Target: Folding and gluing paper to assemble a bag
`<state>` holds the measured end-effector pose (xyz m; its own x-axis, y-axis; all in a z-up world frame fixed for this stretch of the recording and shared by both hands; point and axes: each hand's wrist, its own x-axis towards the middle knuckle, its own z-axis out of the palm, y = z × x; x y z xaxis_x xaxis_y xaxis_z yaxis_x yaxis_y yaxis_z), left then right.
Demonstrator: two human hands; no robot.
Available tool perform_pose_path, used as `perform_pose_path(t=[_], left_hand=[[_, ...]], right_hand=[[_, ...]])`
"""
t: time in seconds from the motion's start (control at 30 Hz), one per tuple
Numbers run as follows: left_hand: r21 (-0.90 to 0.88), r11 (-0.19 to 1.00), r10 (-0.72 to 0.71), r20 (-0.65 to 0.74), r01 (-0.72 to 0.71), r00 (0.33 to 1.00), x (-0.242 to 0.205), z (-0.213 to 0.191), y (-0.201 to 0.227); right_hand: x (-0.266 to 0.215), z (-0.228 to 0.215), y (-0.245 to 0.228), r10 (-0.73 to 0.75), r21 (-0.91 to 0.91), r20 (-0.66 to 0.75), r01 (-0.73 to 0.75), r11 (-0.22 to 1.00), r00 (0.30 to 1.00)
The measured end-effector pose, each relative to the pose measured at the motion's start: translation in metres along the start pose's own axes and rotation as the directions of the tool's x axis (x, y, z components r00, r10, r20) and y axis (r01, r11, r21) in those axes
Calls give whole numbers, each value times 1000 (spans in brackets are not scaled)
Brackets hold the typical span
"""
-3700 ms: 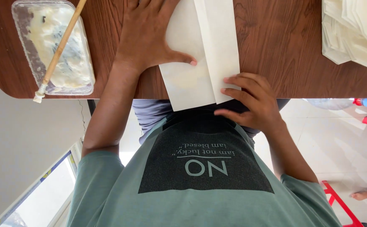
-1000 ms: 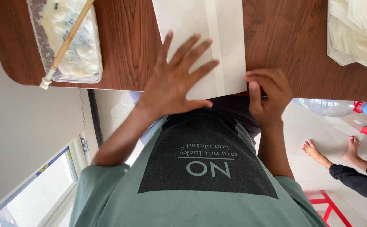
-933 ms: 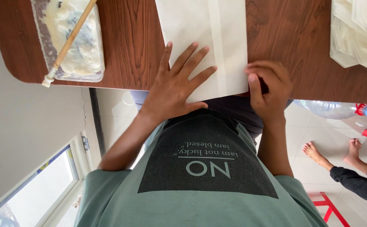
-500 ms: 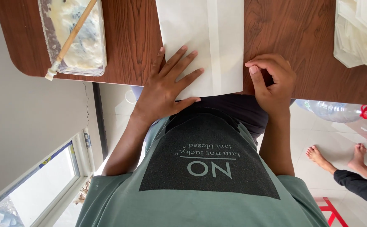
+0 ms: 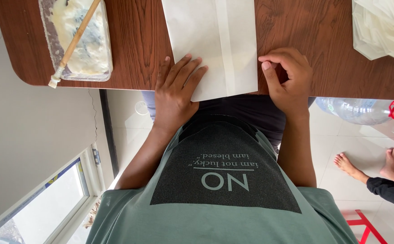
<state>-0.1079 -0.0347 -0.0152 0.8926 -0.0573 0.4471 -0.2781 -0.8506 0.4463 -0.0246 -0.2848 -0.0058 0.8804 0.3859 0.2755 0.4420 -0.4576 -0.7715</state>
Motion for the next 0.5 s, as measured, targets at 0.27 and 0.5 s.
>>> perform_pose_path(t=[0.27, 0.5], left_hand=[[-33, 999, -28, 99, 31, 995, -6, -6, -2], [-7, 996, -91, 99, 92, 991, 2, -15, -1]], right_hand=[[-3, 2, -5, -4, -193, 70, 17, 981, 998], [-6, 9, -12, -125, -280, 81, 143, 949, 989]])
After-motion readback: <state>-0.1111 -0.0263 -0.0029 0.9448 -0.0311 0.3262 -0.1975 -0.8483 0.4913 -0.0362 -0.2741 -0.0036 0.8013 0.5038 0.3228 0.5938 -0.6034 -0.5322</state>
